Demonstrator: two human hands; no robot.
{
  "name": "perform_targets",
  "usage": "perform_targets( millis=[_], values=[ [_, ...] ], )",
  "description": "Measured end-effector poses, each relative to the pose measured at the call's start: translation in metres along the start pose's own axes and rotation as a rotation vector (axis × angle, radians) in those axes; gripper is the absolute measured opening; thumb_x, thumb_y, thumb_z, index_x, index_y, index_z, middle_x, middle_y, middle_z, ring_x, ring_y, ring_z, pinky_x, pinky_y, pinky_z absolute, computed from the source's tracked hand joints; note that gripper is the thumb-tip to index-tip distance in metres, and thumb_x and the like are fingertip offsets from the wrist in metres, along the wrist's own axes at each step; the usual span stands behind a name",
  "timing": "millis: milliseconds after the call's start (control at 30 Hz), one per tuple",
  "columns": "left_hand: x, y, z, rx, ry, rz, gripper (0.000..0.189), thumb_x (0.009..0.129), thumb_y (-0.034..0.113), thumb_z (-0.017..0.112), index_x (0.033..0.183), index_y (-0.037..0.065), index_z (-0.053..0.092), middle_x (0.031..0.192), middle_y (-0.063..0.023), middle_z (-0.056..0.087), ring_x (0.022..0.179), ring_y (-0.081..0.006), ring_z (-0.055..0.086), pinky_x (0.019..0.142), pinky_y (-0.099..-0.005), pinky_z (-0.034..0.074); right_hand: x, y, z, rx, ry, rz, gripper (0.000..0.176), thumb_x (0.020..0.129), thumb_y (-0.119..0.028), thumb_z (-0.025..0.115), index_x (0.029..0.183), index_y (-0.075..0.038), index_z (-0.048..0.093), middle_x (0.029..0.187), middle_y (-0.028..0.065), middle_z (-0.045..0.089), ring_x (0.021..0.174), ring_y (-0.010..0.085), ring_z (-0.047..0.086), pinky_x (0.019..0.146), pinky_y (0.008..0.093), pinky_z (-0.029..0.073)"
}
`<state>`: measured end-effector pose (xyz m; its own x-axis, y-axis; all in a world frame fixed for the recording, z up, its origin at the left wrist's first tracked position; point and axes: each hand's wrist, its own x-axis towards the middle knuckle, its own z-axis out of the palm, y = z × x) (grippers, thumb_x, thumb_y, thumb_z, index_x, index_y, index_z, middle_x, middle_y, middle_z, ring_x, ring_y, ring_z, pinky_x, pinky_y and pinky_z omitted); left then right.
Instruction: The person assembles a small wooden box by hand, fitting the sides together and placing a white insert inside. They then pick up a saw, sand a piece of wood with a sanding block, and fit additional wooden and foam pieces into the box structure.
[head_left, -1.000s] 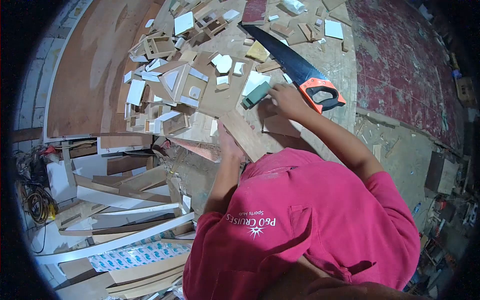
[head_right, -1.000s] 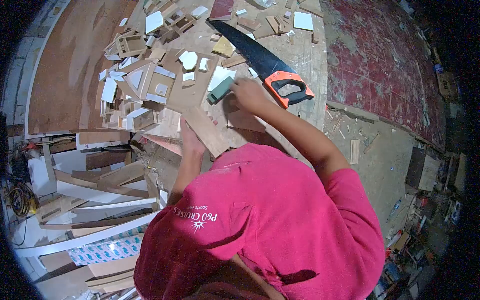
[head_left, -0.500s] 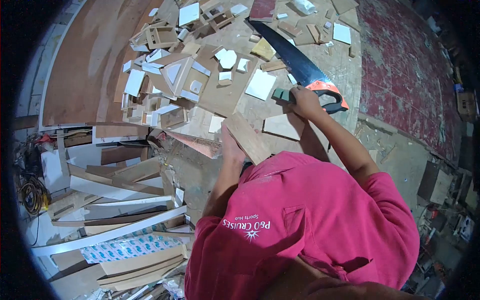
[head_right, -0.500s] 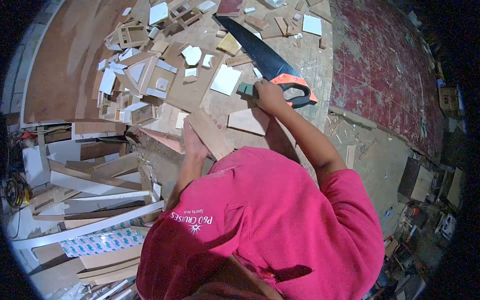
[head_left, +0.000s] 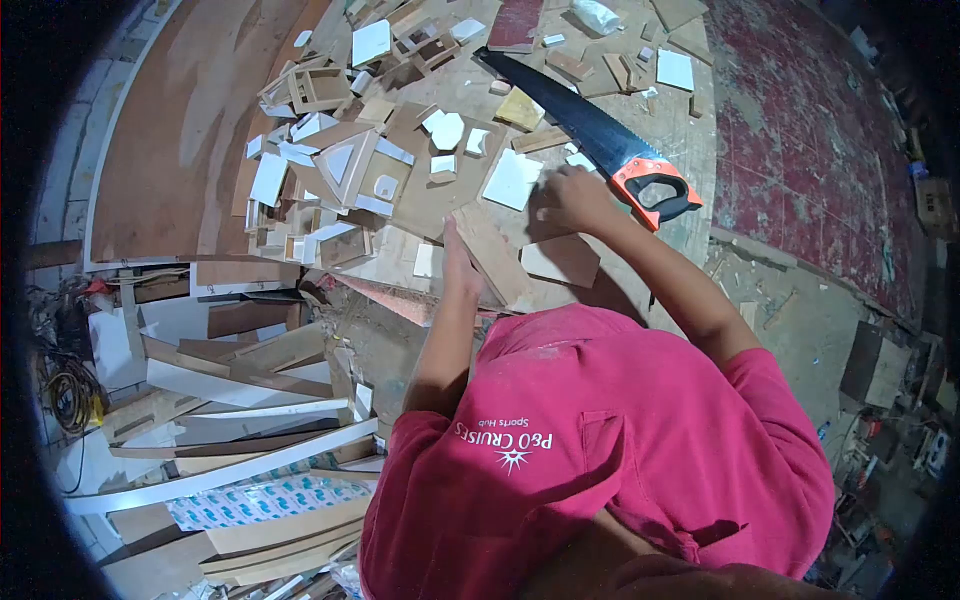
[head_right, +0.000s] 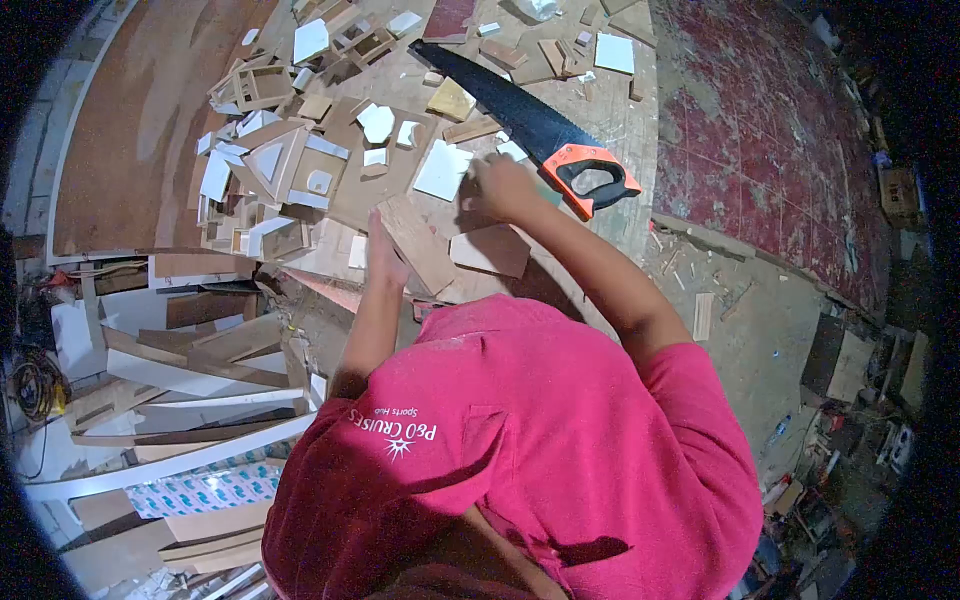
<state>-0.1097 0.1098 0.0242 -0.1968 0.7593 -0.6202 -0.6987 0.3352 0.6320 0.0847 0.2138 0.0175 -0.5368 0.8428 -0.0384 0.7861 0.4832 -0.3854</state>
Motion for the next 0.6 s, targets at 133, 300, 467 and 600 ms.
perform_targets(
  millis=[133, 300, 467, 600],
  values=[
    [-0.008, -0.002, 0.008, 0.012, -0.012, 0.019, 0.060, 0.091, 0.055, 0.031, 0.126, 0.007, 0.041, 0.110, -0.0159, 0.053, 0.096, -0.0317, 0.055, 0.083, -0.0474, 0.047, 0.030, -0.024, 0.026, 0.005, 0.131, 0.015, 0.079, 0.061, -0.038, 0.077, 0.125, -0.005, 0.043, 0.113, 0.0190, 0.053, 0.108, 0.0324, 0.050, 0.088, 0.0439, 0.044],
    [-0.006, -0.002, -0.005, 0.015, 0.046, 0.001, 0.055, 0.094, 0.049, 0.027, 0.126, 0.008, 0.041, 0.111, -0.0152, 0.053, 0.101, -0.0309, 0.054, 0.086, -0.0481, 0.046, 0.031, -0.017, 0.018, -0.023, 0.067, -0.007, 0.092, 0.054, -0.043, 0.079, 0.129, -0.005, 0.039, 0.115, 0.0189, 0.051, 0.112, 0.0352, 0.046, 0.091, 0.0440, 0.042],
    [0.009, 0.005, -0.010, 0.115, 0.050, -0.004, 0.055, 0.092, 0.052, 0.032, 0.123, 0.008, 0.046, 0.105, -0.0143, 0.056, 0.092, -0.0294, 0.057, 0.079, -0.0447, 0.049, 0.008, 0.018, -0.004, 0.376, -0.090, 0.148, 0.092, 0.057, -0.049, 0.074, 0.132, -0.007, 0.040, 0.119, 0.0197, 0.051, 0.108, 0.0314, 0.050, 0.087, 0.0394, 0.044],
    [0.029, 0.009, 0.000, 0.255, 0.008, -0.023, 0.057, 0.091, 0.054, 0.036, 0.122, 0.007, 0.047, 0.101, -0.0128, 0.058, 0.090, -0.0273, 0.059, 0.076, -0.0427, 0.050, -0.027, 0.044, -0.015, 1.071, -0.237, 0.208, 0.075, 0.070, -0.047, 0.068, 0.129, -0.005, 0.046, 0.108, 0.0124, 0.058, 0.094, 0.0179, 0.057, 0.082, 0.0312, 0.045]
  ],
)
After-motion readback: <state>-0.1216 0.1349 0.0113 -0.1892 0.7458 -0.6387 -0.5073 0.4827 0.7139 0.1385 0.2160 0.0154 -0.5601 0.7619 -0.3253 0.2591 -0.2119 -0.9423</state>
